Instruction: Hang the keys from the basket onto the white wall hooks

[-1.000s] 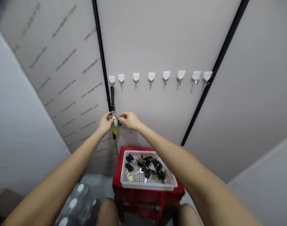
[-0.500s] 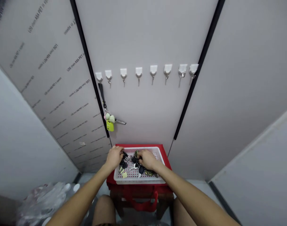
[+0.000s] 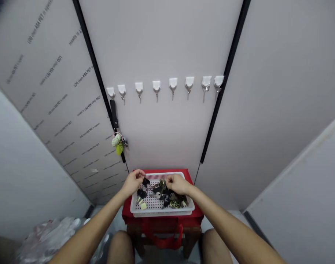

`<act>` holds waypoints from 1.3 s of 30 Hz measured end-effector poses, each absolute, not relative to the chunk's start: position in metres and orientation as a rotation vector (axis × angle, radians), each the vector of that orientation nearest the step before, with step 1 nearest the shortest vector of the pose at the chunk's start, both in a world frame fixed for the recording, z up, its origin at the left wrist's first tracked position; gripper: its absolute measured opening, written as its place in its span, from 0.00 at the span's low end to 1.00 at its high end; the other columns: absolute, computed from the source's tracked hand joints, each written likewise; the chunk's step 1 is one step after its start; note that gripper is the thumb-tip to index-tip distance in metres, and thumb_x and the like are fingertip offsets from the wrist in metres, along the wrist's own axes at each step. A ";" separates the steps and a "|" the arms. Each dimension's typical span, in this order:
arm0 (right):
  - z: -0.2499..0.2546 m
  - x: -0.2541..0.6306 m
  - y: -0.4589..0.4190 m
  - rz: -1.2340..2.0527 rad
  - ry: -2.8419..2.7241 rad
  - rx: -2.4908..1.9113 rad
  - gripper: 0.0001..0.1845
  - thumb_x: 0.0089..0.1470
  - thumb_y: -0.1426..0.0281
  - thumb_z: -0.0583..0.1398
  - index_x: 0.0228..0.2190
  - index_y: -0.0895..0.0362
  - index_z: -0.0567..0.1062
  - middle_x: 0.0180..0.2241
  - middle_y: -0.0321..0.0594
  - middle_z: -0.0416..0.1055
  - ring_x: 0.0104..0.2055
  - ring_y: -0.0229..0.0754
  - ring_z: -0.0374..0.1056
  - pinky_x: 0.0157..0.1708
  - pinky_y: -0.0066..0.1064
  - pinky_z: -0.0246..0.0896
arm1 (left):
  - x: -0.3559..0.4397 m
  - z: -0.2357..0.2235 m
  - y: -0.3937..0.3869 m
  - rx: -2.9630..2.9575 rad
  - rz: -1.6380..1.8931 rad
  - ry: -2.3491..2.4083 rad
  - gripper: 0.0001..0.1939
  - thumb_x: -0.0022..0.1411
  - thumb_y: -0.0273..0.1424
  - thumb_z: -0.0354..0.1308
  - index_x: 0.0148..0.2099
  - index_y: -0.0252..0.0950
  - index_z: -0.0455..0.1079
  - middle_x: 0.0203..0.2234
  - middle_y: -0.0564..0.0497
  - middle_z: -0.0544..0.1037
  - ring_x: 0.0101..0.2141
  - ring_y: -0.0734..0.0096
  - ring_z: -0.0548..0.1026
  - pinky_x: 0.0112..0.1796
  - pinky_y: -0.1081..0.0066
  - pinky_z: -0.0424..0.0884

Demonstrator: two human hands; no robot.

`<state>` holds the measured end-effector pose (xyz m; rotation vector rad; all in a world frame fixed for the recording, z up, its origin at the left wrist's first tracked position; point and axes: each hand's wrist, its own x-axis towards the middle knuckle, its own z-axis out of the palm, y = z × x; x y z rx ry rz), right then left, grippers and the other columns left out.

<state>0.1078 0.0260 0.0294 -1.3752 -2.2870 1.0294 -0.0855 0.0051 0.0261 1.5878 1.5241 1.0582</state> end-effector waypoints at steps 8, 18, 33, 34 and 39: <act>0.059 0.073 0.026 1.135 -1.994 -1.061 0.16 0.39 0.68 0.51 0.33 0.61 0.66 0.32 0.41 0.66 0.32 0.35 0.60 0.33 0.26 0.54 | -0.083 0.059 0.004 1.167 1.175 0.959 0.10 0.37 0.20 0.48 0.27 0.32 0.57 0.15 0.60 0.62 0.17 0.86 0.60 0.23 0.80 0.57; 0.135 0.025 0.047 1.072 -1.893 -0.934 0.08 0.38 0.68 0.52 0.16 0.61 0.64 0.12 0.31 0.58 0.15 0.28 0.53 0.17 0.21 0.51 | -0.102 0.127 0.017 1.349 1.550 1.124 0.05 0.40 0.26 0.51 0.24 0.32 0.57 0.18 0.58 0.64 0.21 0.83 0.62 0.25 0.79 0.60; 0.275 -0.053 0.103 0.693 -1.571 -1.008 0.06 0.40 0.72 0.51 0.17 0.61 0.64 0.14 0.36 0.63 0.17 0.31 0.61 0.17 0.22 0.58 | -0.129 0.242 0.065 1.799 1.865 1.590 0.17 0.42 0.22 0.48 0.38 0.31 0.64 0.35 0.48 0.69 0.36 0.71 0.65 0.40 0.70 0.59; 0.275 -0.055 0.106 0.666 -1.574 -1.038 0.06 0.40 0.73 0.51 0.17 0.61 0.65 0.14 0.37 0.64 0.17 0.32 0.62 0.18 0.23 0.58 | -0.129 0.243 0.066 1.802 1.844 1.618 0.17 0.42 0.22 0.48 0.38 0.31 0.63 0.35 0.47 0.69 0.37 0.71 0.65 0.40 0.70 0.59; 0.271 -0.056 0.114 0.622 -1.603 -1.083 0.07 0.40 0.73 0.51 0.18 0.62 0.66 0.15 0.38 0.64 0.19 0.34 0.63 0.20 0.25 0.58 | -0.126 0.238 0.062 1.823 1.760 1.723 0.18 0.42 0.22 0.48 0.39 0.31 0.63 0.37 0.46 0.68 0.38 0.69 0.64 0.41 0.69 0.58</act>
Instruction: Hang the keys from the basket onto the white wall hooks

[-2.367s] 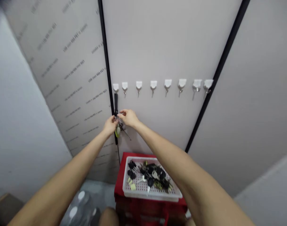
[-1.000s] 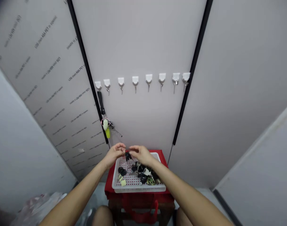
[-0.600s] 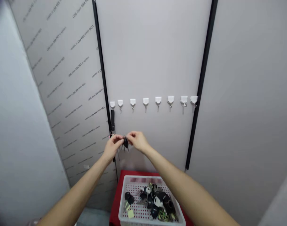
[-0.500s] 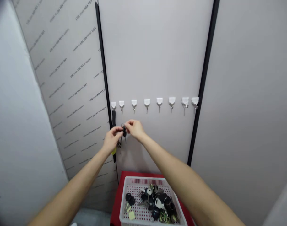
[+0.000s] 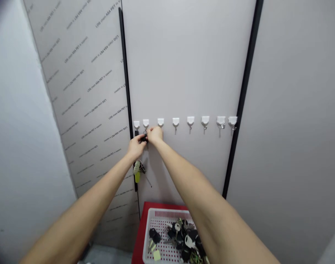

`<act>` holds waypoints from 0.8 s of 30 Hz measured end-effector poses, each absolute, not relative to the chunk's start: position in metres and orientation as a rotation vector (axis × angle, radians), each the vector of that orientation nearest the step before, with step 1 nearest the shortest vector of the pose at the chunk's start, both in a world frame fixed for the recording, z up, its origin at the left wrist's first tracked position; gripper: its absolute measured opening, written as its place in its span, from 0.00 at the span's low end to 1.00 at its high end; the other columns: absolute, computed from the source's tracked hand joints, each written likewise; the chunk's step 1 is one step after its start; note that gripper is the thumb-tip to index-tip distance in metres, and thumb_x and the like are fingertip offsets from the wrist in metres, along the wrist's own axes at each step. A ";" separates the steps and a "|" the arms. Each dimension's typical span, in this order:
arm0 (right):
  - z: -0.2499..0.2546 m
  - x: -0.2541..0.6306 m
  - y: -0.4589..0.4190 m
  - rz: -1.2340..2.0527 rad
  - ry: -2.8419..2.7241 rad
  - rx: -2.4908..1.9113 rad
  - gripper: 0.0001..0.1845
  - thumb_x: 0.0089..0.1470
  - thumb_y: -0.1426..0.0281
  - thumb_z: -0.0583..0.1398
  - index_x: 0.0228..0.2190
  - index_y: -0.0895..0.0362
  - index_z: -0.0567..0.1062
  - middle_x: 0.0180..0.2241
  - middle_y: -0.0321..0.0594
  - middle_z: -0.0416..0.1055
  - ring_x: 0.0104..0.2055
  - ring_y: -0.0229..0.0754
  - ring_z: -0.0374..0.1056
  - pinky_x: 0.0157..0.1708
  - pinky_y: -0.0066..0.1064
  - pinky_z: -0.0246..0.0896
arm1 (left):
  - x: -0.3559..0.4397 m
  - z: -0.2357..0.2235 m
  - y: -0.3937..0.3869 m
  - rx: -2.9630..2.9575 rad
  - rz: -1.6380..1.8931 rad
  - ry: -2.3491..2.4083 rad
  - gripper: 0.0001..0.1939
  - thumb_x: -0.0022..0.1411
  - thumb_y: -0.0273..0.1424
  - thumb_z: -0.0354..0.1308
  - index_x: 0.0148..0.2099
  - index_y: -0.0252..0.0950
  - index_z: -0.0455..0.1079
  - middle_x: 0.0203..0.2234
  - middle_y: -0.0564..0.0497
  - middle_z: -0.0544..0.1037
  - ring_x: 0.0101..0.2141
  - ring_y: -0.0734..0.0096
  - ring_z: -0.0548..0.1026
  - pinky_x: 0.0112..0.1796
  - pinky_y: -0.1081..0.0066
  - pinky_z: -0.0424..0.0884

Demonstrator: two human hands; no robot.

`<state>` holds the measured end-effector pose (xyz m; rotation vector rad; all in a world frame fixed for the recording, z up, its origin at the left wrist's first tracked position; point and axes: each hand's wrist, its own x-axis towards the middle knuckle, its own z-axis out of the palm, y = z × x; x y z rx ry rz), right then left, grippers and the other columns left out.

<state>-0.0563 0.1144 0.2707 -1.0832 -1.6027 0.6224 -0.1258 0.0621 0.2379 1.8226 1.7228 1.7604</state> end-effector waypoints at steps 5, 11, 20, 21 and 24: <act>0.248 -0.031 0.100 0.536 -1.692 -1.018 0.08 0.41 0.72 0.51 0.25 0.62 0.67 0.21 0.37 0.65 0.18 0.29 0.61 0.20 0.22 0.56 | -0.125 0.208 0.040 1.879 1.840 1.757 0.16 0.43 0.23 0.47 0.38 0.32 0.62 0.36 0.48 0.66 0.39 0.71 0.63 0.41 0.70 0.58; 0.142 0.039 0.055 0.723 -2.316 -1.022 0.08 0.38 0.73 0.52 0.24 0.62 0.69 0.17 0.33 0.64 0.19 0.29 0.59 0.22 0.21 0.53 | -0.104 0.108 0.010 1.989 1.404 1.686 0.14 0.44 0.23 0.47 0.36 0.34 0.62 0.33 0.51 0.67 0.36 0.74 0.64 0.37 0.73 0.60; 0.022 0.108 0.010 0.490 -2.597 -1.305 0.13 0.34 0.67 0.55 0.27 0.57 0.70 0.31 0.40 0.65 0.35 0.39 0.58 0.34 0.28 0.50 | -0.050 0.001 -0.012 2.286 0.497 1.580 0.14 0.40 0.27 0.52 0.35 0.36 0.63 0.32 0.49 0.67 0.35 0.68 0.63 0.36 0.71 0.59; 0.020 0.110 0.008 0.473 -2.592 -1.302 0.13 0.35 0.66 0.54 0.28 0.57 0.70 0.31 0.40 0.64 0.35 0.39 0.58 0.35 0.28 0.50 | -0.047 -0.001 -0.013 2.329 0.454 1.592 0.15 0.39 0.28 0.52 0.35 0.36 0.63 0.32 0.49 0.67 0.35 0.66 0.63 0.36 0.70 0.59; 0.021 0.113 0.004 0.454 -2.609 -1.266 0.12 0.36 0.67 0.53 0.28 0.56 0.70 0.30 0.40 0.63 0.35 0.39 0.57 0.35 0.28 0.49 | -0.043 0.000 -0.015 2.335 0.369 1.693 0.12 0.42 0.27 0.49 0.33 0.37 0.64 0.31 0.49 0.67 0.34 0.67 0.64 0.34 0.70 0.59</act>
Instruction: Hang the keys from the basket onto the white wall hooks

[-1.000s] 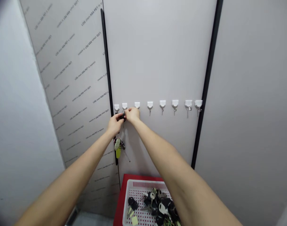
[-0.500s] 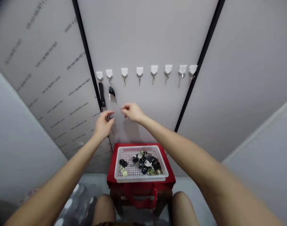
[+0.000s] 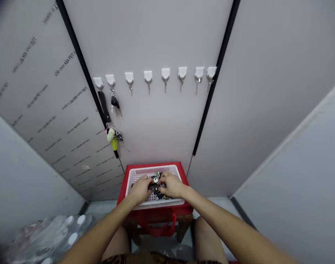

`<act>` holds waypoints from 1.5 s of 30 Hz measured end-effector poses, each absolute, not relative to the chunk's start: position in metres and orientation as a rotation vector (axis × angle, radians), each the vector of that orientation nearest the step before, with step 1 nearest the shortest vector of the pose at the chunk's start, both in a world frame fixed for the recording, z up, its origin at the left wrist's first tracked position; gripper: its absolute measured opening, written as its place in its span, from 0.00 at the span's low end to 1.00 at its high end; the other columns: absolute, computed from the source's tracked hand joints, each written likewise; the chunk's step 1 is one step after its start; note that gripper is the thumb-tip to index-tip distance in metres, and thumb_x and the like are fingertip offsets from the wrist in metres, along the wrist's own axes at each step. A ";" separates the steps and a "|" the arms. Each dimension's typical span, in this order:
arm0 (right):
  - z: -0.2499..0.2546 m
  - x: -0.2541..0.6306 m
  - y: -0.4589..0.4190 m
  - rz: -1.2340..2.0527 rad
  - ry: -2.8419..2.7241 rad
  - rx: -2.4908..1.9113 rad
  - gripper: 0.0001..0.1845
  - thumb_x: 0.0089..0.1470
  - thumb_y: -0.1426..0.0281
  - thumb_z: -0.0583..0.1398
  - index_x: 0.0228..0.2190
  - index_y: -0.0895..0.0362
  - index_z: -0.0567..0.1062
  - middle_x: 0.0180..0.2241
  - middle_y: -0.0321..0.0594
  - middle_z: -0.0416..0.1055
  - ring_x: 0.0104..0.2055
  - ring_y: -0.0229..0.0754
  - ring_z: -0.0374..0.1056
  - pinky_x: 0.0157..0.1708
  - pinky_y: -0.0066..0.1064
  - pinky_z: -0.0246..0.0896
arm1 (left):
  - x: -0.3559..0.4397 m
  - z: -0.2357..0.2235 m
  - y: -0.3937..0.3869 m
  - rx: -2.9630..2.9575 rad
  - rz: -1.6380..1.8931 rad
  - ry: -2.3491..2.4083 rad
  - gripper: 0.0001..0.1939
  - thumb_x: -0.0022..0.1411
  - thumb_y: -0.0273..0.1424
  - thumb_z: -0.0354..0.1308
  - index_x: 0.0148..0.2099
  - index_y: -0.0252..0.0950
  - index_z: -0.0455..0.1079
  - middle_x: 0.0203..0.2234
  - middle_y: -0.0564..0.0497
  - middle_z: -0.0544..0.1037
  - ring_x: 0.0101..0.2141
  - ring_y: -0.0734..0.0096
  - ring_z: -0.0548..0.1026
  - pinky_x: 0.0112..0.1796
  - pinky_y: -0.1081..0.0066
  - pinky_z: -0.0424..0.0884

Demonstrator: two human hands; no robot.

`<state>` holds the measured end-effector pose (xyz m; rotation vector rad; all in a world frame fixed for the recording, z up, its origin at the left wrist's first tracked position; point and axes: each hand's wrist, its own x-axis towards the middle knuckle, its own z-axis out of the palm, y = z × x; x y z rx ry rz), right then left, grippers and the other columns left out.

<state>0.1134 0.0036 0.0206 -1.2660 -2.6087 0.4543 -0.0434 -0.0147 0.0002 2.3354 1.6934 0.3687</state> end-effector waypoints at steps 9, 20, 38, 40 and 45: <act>0.024 0.117 0.007 0.487 -2.610 -1.282 0.09 0.34 0.76 0.50 0.20 0.58 0.69 0.24 0.37 0.64 0.27 0.33 0.58 0.28 0.22 0.51 | -0.054 0.012 -0.014 2.132 0.338 1.682 0.08 0.45 0.27 0.44 0.27 0.37 0.63 0.23 0.53 0.69 0.26 0.74 0.65 0.25 0.77 0.58; 0.038 0.100 0.011 0.353 -2.803 -1.321 0.20 0.32 0.71 0.54 0.34 0.53 0.67 0.34 0.40 0.64 0.37 0.43 0.57 0.33 0.30 0.50 | -0.067 0.019 -0.020 2.017 0.238 1.550 0.07 0.41 0.25 0.44 0.23 0.33 0.63 0.15 0.55 0.65 0.19 0.79 0.60 0.21 0.79 0.55; 0.053 0.119 0.018 0.761 -2.426 -1.439 0.14 0.43 0.65 0.46 0.19 0.60 0.67 0.16 0.36 0.63 0.18 0.32 0.56 0.19 0.22 0.49 | -0.052 0.003 -0.009 2.207 0.238 1.875 0.14 0.42 0.23 0.47 0.35 0.34 0.61 0.35 0.44 0.67 0.35 0.65 0.66 0.33 0.69 0.60; 0.048 0.118 0.014 0.606 -2.489 -1.460 0.11 0.39 0.66 0.51 0.22 0.59 0.68 0.21 0.39 0.66 0.23 0.35 0.59 0.23 0.24 0.51 | -0.050 0.004 -0.008 2.208 0.199 1.902 0.14 0.41 0.21 0.46 0.34 0.32 0.62 0.33 0.42 0.68 0.33 0.65 0.66 0.32 0.69 0.60; 0.033 0.095 0.004 0.467 -2.560 -1.193 0.15 0.32 0.68 0.55 0.29 0.57 0.69 0.31 0.41 0.67 0.34 0.40 0.59 0.34 0.27 0.50 | -0.057 0.012 -0.007 2.256 0.200 1.869 0.11 0.40 0.20 0.46 0.30 0.32 0.63 0.28 0.44 0.70 0.31 0.65 0.67 0.31 0.69 0.60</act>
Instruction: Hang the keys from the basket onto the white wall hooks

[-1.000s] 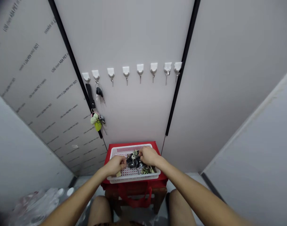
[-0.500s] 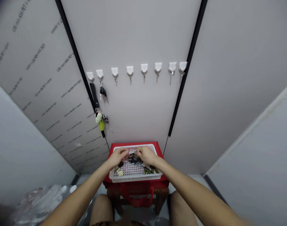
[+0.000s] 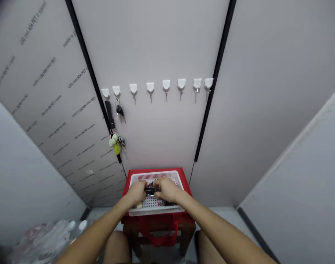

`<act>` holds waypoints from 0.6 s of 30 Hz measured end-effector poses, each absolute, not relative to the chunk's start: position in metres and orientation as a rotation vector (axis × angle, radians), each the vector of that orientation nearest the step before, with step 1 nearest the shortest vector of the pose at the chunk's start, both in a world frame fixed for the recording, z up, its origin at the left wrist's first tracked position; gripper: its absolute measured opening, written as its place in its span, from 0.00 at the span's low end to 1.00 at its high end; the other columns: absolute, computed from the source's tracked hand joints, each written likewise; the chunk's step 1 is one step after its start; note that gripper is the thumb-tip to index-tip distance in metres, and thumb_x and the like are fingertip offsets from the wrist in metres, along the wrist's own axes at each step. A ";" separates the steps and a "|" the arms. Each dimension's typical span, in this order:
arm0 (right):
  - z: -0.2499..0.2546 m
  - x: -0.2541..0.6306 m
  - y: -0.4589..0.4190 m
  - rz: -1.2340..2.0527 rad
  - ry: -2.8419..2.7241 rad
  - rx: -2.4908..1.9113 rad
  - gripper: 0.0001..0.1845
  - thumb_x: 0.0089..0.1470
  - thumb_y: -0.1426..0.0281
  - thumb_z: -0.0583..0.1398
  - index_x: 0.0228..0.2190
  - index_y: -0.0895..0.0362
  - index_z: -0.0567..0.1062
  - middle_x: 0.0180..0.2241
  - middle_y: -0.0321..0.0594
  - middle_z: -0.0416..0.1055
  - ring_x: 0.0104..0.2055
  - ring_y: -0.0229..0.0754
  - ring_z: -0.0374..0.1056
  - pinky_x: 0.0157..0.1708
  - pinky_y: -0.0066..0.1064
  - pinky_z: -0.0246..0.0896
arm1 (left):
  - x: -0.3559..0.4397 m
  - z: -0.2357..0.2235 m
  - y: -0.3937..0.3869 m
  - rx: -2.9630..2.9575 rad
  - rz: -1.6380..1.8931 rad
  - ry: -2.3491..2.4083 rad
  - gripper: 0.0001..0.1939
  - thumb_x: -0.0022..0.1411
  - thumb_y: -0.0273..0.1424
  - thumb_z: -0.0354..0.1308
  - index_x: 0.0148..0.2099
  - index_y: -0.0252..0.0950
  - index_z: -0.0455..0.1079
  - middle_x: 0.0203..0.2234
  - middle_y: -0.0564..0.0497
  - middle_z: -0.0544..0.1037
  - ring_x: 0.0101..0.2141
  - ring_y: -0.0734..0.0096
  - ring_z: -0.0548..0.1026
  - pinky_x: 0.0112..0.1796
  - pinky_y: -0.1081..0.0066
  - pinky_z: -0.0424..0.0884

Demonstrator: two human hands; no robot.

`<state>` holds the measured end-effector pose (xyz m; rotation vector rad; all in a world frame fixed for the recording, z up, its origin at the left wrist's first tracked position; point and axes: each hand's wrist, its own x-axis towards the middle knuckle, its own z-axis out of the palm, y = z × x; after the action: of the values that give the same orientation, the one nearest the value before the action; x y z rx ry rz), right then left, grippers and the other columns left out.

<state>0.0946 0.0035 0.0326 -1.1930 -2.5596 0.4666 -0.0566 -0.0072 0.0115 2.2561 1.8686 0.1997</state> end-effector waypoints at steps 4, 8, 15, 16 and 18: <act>0.025 0.078 0.008 0.717 -2.439 -1.176 0.16 0.36 0.72 0.51 0.33 0.57 0.67 0.26 0.38 0.67 0.28 0.36 0.60 0.29 0.25 0.52 | -0.067 0.027 -0.006 2.344 0.354 1.767 0.11 0.41 0.20 0.43 0.28 0.34 0.63 0.25 0.49 0.69 0.28 0.72 0.66 0.29 0.74 0.60; 0.022 0.070 0.015 1.239 -2.143 -1.176 0.13 0.43 0.70 0.44 0.25 0.60 0.67 0.15 0.33 0.61 0.18 0.31 0.56 0.20 0.24 0.51 | -0.072 0.047 -0.004 2.459 0.604 1.545 0.10 0.41 0.18 0.42 0.23 0.33 0.62 0.22 0.52 0.66 0.24 0.78 0.63 0.28 0.77 0.60; 0.042 0.053 0.015 1.575 -1.287 -0.922 0.11 0.35 0.64 0.53 0.23 0.59 0.63 0.20 0.33 0.63 0.23 0.32 0.58 0.25 0.25 0.53 | -0.056 0.065 -0.016 2.587 0.810 1.182 0.10 0.44 0.19 0.42 0.25 0.34 0.62 0.26 0.51 0.66 0.32 0.76 0.62 0.34 0.76 0.60; 0.047 0.052 0.015 1.584 -1.236 -0.904 0.12 0.33 0.66 0.55 0.24 0.59 0.63 0.21 0.33 0.63 0.23 0.31 0.58 0.25 0.25 0.53 | -0.056 0.067 -0.019 2.602 0.807 1.165 0.10 0.44 0.19 0.42 0.26 0.35 0.62 0.27 0.51 0.66 0.33 0.75 0.61 0.36 0.75 0.59; 0.059 0.050 0.015 1.565 -1.180 -0.899 0.14 0.31 0.66 0.57 0.25 0.58 0.61 0.18 0.30 0.62 0.20 0.30 0.57 0.22 0.24 0.52 | -0.058 0.069 -0.025 2.610 0.805 1.191 0.10 0.46 0.20 0.42 0.27 0.36 0.62 0.28 0.50 0.66 0.34 0.74 0.61 0.37 0.74 0.59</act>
<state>0.0504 0.0148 0.0591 -0.8995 -1.1798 1.5647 -0.0580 -0.0253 0.0687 2.6097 1.1915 0.8050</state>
